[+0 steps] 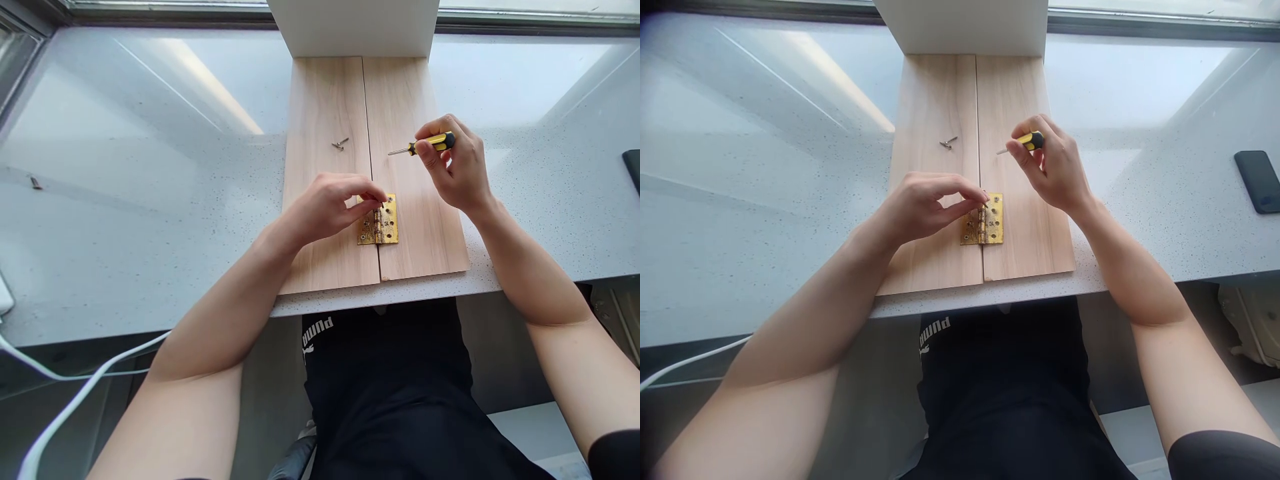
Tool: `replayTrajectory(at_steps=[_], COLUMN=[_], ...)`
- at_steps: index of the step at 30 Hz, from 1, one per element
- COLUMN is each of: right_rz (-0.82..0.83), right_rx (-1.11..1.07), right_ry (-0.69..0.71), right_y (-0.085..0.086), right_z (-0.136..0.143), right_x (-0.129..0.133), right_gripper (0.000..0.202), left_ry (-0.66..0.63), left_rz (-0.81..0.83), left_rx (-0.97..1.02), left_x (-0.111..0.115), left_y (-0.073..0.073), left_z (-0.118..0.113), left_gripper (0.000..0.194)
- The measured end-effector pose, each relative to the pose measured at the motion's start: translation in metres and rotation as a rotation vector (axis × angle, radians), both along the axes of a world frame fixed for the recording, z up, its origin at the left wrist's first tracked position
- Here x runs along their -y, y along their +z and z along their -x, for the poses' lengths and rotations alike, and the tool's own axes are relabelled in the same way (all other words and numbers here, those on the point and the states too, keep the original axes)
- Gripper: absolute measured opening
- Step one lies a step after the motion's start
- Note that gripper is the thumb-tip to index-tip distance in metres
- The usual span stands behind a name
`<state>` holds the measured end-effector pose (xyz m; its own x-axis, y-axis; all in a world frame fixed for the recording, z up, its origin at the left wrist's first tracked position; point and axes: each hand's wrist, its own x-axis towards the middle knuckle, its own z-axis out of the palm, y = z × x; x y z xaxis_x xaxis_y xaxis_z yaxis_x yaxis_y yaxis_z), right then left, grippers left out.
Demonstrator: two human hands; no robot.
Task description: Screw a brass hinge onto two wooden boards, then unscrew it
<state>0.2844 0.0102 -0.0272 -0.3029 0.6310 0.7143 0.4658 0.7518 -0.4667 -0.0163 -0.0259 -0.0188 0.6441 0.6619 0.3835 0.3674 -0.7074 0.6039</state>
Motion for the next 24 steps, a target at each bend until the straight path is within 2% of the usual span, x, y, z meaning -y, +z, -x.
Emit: replayTrajectory(at_steps=[5,10,15,19,24], right_rz=[0.023,0.063,0.125,0.176,0.162], right_rx=[0.003,0.027,0.053,0.075,0.066], right_ry=[-0.003,-0.021,-0.063,-0.092,-0.089], right_y=[0.002,0.004,0.007,0.009,0.008], right_z=[0.002,0.004,0.005,0.005,0.004], right_x=[0.001,0.004,0.006,0.007,0.007], right_gripper=[0.044,0.050,0.059,0.066,0.068], left_ry=[-0.024,-0.012,0.019,0.053,0.057], left_rz=[0.043,0.005,0.001,0.061,0.157], left_rx=[0.010,-0.010,-0.039,-0.065,-0.063], left_x=[-0.001,-0.003,-0.003,-0.001,-0.001], left_y=[-0.007,-0.011,-0.007,-0.002,0.001], left_z=[-0.002,-0.005,-0.007,-0.009,-0.013], left_gripper=[0.018,0.017,0.017,0.016,0.015])
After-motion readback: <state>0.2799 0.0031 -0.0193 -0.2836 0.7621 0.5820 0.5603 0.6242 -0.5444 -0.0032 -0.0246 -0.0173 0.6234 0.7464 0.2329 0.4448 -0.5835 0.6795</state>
